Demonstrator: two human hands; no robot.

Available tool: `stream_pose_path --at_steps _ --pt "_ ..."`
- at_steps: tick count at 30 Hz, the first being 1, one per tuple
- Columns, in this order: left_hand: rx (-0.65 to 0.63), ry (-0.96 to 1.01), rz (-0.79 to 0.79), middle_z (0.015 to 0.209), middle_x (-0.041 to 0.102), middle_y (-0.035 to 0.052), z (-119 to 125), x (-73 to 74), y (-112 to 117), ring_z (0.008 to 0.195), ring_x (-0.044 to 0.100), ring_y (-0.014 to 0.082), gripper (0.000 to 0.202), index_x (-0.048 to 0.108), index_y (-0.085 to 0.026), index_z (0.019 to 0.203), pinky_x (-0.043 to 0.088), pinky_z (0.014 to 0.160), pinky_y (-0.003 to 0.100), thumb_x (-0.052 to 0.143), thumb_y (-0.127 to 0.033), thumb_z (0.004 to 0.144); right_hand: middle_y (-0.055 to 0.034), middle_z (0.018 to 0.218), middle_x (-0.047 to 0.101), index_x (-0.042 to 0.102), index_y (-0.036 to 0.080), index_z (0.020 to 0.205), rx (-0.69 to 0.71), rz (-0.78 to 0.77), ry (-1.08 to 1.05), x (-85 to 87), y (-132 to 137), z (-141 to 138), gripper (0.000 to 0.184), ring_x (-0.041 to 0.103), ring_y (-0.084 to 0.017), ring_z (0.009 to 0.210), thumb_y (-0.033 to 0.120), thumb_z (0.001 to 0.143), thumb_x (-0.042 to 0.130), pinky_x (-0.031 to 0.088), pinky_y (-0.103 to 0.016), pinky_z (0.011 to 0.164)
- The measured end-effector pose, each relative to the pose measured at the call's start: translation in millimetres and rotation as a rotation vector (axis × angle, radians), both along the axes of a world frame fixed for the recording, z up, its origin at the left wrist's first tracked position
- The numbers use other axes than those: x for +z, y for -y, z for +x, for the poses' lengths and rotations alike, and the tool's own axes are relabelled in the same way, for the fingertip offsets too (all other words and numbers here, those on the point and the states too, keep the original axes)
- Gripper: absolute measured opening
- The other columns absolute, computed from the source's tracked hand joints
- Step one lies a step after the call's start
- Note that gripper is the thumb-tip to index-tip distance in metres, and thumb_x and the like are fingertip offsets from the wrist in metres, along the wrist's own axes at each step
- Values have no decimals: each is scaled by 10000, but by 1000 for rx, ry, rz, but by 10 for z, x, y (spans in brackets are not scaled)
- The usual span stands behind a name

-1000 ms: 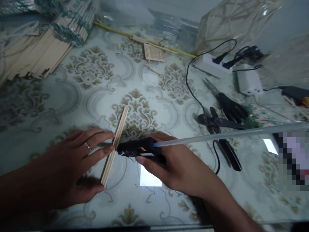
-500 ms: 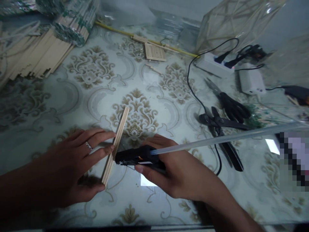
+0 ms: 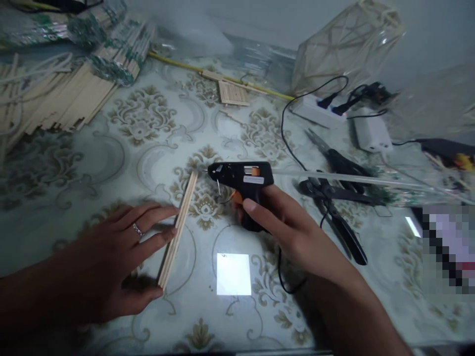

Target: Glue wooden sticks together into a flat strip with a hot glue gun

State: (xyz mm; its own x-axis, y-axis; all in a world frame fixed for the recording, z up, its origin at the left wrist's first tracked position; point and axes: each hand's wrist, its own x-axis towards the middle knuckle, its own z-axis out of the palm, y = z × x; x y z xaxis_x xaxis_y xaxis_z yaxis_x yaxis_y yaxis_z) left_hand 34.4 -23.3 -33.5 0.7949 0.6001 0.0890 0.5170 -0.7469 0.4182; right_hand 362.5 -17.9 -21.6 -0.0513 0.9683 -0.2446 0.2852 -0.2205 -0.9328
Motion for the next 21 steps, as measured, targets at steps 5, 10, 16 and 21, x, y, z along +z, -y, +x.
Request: stream_pose_path --at_steps 5,10,16,21 --pt "-12 2 -19 1539 676 173 15 8 -27 1404 616 410 503 700 -180 1313 557 1076 567 844 -409 889 39 956 800 690 276 1065 -11 26 -93 -31 -38 -51 263 697 -113 760 486 1018 842 558 -259 780" --pt "-11 9 -21 1530 683 163 14 28 -30 1420 605 399 510 689 -181 1325 555 1076 542 848 -396 891 83 912 835 492 324 1033 -25 92 -238 -52 -59 -57 358 758 -127 695 359 1030 849 613 -260 681" --pt "-9 7 -21 1557 669 151 6 2 -14 1429 597 395 536 682 -185 1331 546 1093 557 865 -413 882 15 1058 875 856 375 1181 16 116 -203 4 -43 -39 143 821 -125 771 417 1053 807 695 -230 737" --pt "-11 10 -21 1544 674 154 10 9 -29 1407 614 396 531 683 -189 1311 553 1074 555 882 -424 878 -47 1047 921 891 419 1264 63 -88 -410 77 -68 -23 306 895 -215 921 531 987 824 712 -248 837"
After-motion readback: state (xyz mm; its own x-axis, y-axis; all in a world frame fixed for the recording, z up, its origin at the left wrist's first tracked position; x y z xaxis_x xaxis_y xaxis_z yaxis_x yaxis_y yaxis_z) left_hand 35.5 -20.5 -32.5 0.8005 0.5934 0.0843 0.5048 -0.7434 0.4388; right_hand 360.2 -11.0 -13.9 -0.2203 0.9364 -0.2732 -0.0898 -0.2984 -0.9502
